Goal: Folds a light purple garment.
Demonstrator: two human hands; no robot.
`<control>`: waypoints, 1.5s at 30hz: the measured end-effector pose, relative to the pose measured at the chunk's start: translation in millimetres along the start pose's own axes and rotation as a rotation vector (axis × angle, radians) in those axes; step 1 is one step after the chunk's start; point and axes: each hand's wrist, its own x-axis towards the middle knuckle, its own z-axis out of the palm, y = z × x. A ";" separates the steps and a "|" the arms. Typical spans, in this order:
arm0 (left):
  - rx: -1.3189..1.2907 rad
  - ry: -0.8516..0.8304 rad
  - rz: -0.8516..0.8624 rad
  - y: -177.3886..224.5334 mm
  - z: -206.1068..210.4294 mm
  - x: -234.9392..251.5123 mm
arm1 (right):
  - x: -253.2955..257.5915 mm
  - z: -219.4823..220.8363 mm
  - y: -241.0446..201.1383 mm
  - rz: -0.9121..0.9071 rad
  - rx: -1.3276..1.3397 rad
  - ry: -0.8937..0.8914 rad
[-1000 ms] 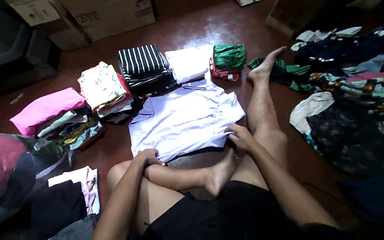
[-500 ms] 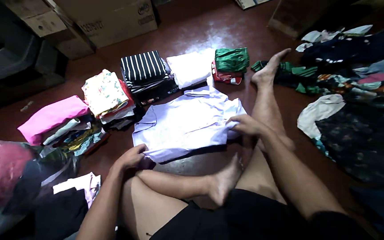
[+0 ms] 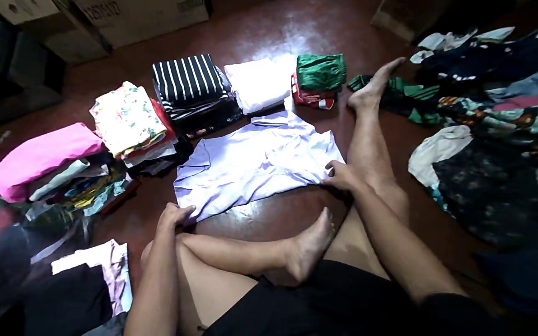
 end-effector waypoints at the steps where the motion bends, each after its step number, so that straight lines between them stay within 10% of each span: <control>1: 0.059 -0.023 -0.001 0.7 0.8 -0.6 | 1.4 3.0 -3.7 0.026 -0.065 0.014; 5: 0.151 -0.025 0.034 3.2 -5.4 -7.8 | 11.8 9.6 -16.1 0.064 -0.176 0.043; 14: -0.520 0.036 0.028 0.8 2.7 2.3 | 9.9 6.1 -6.7 0.043 -0.021 0.122; 18: -0.049 -0.022 -0.005 -1.1 6.5 -3.2 | 7.3 7.4 -2.6 0.095 -0.115 0.070; 26: -0.113 -0.014 -0.050 -13.0 1.1 5.4 | 7.8 12.6 0.8 0.084 -0.135 0.163; 34: 0.375 0.057 -0.112 4.7 3.6 -21.7 | -6.2 8.3 -4.3 0.108 -0.315 0.016; 39: 0.254 0.311 0.482 24.3 -5.6 -33.4 | 9.3 15.5 -25.8 -0.455 -0.177 0.289; 45: 0.465 -0.014 0.799 32.7 27.3 10.3 | 57.5 44.8 -83.1 -0.697 -0.268 0.123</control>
